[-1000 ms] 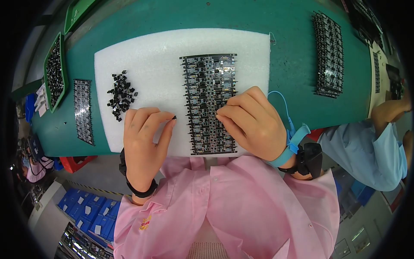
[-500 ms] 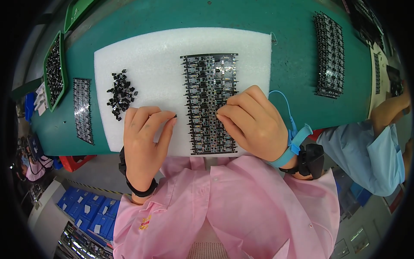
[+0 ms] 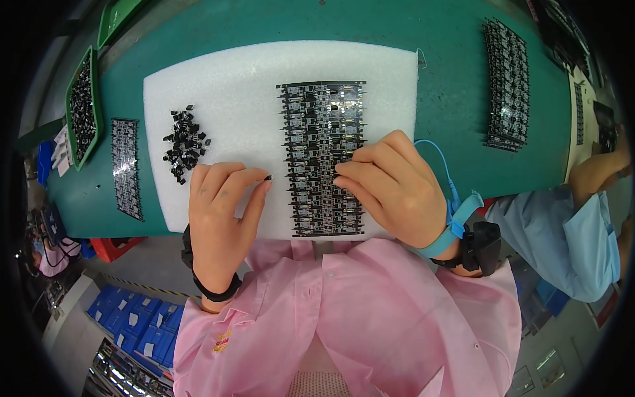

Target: The person gathers electronic components onto a foam pad and populates a circuit board strip by placing the components into individual slots by hand. After finishing one strip, they move it aside and bring another board onto the pad to repeat the process.

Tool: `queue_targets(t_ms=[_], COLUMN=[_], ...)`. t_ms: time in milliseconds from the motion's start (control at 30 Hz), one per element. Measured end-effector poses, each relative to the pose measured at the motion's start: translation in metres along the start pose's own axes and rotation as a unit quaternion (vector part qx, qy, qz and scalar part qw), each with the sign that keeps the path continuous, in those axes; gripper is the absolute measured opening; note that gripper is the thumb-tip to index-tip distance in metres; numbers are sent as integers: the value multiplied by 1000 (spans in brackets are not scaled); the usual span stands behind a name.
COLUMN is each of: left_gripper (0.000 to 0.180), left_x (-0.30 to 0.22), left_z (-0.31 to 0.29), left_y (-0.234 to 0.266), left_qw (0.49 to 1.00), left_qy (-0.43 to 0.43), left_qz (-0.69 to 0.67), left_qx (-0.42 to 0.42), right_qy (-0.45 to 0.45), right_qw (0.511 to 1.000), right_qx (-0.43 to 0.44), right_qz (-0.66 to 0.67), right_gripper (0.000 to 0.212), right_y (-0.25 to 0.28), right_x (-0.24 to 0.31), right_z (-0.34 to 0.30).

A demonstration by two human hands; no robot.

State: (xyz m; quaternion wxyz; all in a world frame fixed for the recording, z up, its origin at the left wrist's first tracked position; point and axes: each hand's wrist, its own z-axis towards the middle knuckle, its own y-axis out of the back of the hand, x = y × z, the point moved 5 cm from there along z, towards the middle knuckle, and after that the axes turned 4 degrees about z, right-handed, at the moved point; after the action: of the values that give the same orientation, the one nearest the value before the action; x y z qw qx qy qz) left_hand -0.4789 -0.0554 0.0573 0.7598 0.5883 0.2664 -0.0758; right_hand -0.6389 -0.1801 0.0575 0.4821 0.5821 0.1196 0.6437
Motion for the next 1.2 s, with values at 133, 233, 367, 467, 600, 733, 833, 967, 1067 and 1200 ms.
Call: queue_targets(t_ms=[133,233,367,467,600,733,833,967,1067,1200], left_gripper=[20,21,21,22,18,19,19,20,20,20], left_x=[1,-1,-10,-23,-35,-39,-40,-41,-42,-42], left_z=[-1,0,4,9,15,18,19,20,19,18], left_y=[-1,-1,0,-3,-16,-19,-20,-21,-21,-21], left_qw=[1000,1000,1000,1000,998,999,999,999,999,999], left_qy=[1,-1,-11,-24,-12,-17,-21,-19,-21,-23], left_qz=[6,10,7,-6,-44,-21,-6,5,8,11], left_qx=[4,5,2,4,39,45,46,46,44,37], right_qy=[-11,-29,-61,-70,-51,-49,-44,-50,-46,-43], right_qw=[999,998,995,993,992,991,991,991,991,991], right_qx=[-31,-55,-82,-95,-111,-117,-114,-116,-117,-118], right_qz=[4,10,16,19,29,37,47,52,50,49], right_gripper=[28,27,25,23,23,22,22,22,22,22], right_y=[9,14,13,10,6,6,6,6,5,5], right_x=[-4,-11,-20,-25,-29,-29,-30,-30,-30,-30], right_z=[-4,-9,-16,-20,-22,-22,-22,-23,-23,-24])
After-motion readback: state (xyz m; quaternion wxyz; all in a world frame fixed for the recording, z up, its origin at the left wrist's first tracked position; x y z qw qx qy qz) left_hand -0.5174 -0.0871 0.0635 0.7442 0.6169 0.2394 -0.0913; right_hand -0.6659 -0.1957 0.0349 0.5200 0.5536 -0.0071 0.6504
